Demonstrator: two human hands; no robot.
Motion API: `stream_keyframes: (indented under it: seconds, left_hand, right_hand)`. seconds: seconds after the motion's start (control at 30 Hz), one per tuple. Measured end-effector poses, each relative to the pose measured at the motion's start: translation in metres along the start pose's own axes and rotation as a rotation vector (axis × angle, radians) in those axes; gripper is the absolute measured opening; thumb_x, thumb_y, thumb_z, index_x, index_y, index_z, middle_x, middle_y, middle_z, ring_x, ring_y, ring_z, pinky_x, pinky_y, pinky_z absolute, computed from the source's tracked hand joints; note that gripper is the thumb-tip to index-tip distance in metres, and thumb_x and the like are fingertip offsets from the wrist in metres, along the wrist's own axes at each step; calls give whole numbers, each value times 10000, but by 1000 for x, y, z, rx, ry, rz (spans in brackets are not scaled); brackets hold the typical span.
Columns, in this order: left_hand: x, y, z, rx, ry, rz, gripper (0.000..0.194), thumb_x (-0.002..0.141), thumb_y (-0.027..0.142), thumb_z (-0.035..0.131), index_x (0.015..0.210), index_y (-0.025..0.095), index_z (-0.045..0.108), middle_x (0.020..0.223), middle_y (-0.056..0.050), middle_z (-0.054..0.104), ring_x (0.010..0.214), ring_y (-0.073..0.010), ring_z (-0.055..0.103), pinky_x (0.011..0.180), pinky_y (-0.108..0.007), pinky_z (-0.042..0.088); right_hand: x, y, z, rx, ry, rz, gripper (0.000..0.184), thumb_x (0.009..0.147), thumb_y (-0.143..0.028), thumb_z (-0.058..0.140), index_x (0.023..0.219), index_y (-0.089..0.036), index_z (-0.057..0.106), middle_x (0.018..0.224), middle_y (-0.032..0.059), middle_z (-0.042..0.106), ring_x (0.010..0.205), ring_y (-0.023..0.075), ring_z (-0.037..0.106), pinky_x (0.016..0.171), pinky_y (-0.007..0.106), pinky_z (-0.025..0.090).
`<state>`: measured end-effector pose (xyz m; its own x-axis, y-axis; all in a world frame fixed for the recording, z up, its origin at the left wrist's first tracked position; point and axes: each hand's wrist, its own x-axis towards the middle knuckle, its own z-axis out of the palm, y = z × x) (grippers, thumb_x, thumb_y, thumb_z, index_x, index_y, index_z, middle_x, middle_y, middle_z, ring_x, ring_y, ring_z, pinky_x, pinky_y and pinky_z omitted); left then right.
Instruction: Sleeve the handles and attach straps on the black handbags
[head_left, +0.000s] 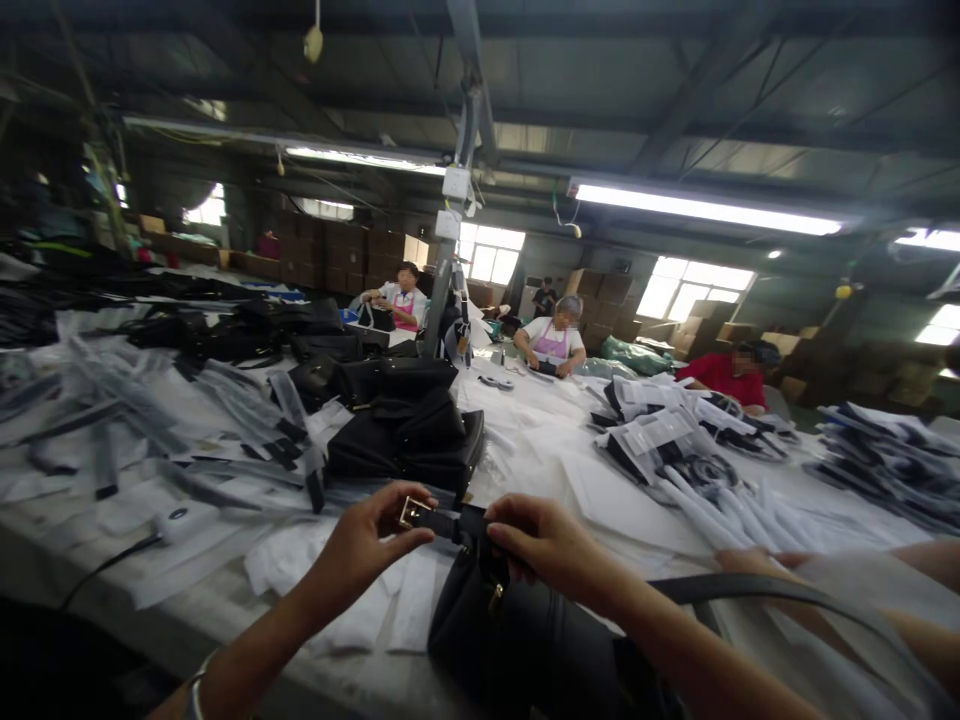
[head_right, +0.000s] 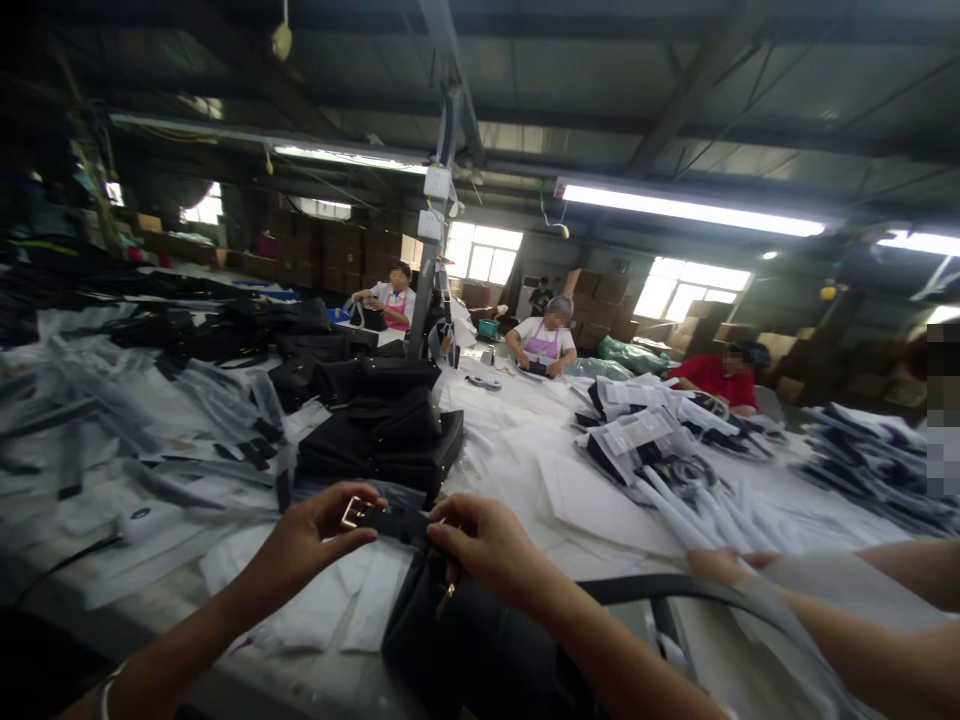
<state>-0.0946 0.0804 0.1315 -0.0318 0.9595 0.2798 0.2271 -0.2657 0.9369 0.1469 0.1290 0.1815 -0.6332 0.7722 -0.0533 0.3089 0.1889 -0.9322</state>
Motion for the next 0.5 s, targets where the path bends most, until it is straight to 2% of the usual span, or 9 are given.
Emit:
stream_keyframes:
  seconds: [0.07,0.2,0.37,0.5]
  left_hand:
    - [4,1,8,-88,9,10,367,717,307,789,1044,209,656,1061,-59,739,948,-259,684,863,-336,532]
    - [11,4,23,-129,5,45,314,709,273,800,998,191,706,1070,-65,742,984,-276,679,892,-354,532]
    - [17,10,42,-171,-62,63,279,684,230,816,945,186,727,954,-34,753,917,-248,691,846,-319,551]
    - [23,14,54,-165,-107,149,182,712,210,791,878,180,721,888,-14,741,890,-216,686,852,-302,545]
  right_hand:
    - [4,2,4,35,1,-23,176,854,-347,598,911,-181,607,701,-38,596,484,68,541,421,172,369]
    - [6,3,4,70,25,-46,211,829,-355,644,946,-195,571,646,-65,581,458,69,544,412,168,365]
    - [10,6,4,206,44,-98,333,810,-424,680,979,-205,495,616,-76,589,423,71,522,388,161,344]
    - [8,4,10,189,154,-180,279,871,-445,601,987,-213,500,586,-87,535,434,71,481,404,174,321]
